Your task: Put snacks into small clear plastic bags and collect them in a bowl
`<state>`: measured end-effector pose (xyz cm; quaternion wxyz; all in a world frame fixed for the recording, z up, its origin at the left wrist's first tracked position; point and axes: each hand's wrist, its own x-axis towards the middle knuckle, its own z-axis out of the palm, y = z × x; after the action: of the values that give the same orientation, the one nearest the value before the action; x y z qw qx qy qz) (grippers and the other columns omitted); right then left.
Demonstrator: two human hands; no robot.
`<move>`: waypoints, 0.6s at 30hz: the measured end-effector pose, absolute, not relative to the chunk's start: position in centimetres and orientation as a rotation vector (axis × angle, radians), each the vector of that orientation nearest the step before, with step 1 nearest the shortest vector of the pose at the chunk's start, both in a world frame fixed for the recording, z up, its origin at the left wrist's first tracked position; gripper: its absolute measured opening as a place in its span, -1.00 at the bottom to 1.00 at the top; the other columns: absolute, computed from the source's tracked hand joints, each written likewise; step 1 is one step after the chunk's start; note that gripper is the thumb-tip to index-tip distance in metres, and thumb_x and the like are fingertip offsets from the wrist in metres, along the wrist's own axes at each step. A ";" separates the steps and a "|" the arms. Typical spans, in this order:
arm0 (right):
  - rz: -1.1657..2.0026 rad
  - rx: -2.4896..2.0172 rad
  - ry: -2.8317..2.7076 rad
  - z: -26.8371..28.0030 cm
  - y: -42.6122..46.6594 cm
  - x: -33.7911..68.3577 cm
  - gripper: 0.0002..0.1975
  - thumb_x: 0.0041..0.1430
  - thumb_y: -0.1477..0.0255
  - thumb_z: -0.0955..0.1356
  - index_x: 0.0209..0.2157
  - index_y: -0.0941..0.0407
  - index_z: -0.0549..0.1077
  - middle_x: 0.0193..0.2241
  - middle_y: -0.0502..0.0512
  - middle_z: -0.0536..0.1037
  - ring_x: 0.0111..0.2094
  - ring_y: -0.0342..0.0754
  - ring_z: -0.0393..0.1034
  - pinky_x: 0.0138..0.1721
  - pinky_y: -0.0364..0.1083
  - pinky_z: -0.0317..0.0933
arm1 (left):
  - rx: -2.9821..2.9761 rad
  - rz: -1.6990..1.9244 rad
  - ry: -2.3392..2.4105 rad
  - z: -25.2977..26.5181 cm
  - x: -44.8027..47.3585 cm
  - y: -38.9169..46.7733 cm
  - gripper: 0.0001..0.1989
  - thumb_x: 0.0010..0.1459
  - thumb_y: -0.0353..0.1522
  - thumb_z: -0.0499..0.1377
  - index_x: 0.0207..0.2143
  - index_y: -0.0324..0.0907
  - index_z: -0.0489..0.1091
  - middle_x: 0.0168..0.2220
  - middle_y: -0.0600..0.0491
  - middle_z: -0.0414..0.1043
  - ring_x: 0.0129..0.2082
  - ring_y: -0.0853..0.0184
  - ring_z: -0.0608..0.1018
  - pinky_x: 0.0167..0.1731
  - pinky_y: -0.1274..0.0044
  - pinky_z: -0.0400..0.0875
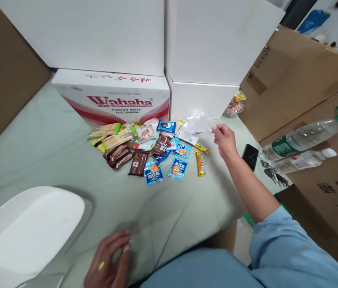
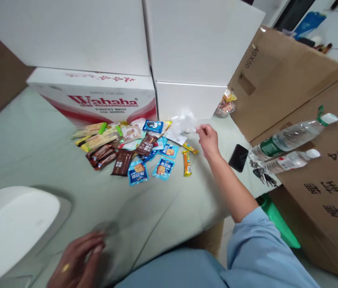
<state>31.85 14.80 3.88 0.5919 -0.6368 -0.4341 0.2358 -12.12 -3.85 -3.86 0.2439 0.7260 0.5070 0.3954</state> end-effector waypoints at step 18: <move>1.550 -0.900 -0.161 1.1 -1.1 20.4 -0.82 0.11 0.47 0.50 -0.36 0.12 0.41 -0.62 -0.15 0.37 -0.70 -0.30 0.06 -0.77 -0.34 -0.04 | 2.124 1.211 0.772 -1.8 -2.4 1.6 -0.48 0.31 -0.28 0.25 0.29 -0.01 0.26 0.27 -0.10 0.39 0.37 0.10 0.34 0.37 0.12 0.18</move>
<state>20.40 -1.07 1.11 0.6218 -0.3917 -0.0701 0.6746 -2.42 1.58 -1.75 0.2849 0.7941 0.2887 0.4526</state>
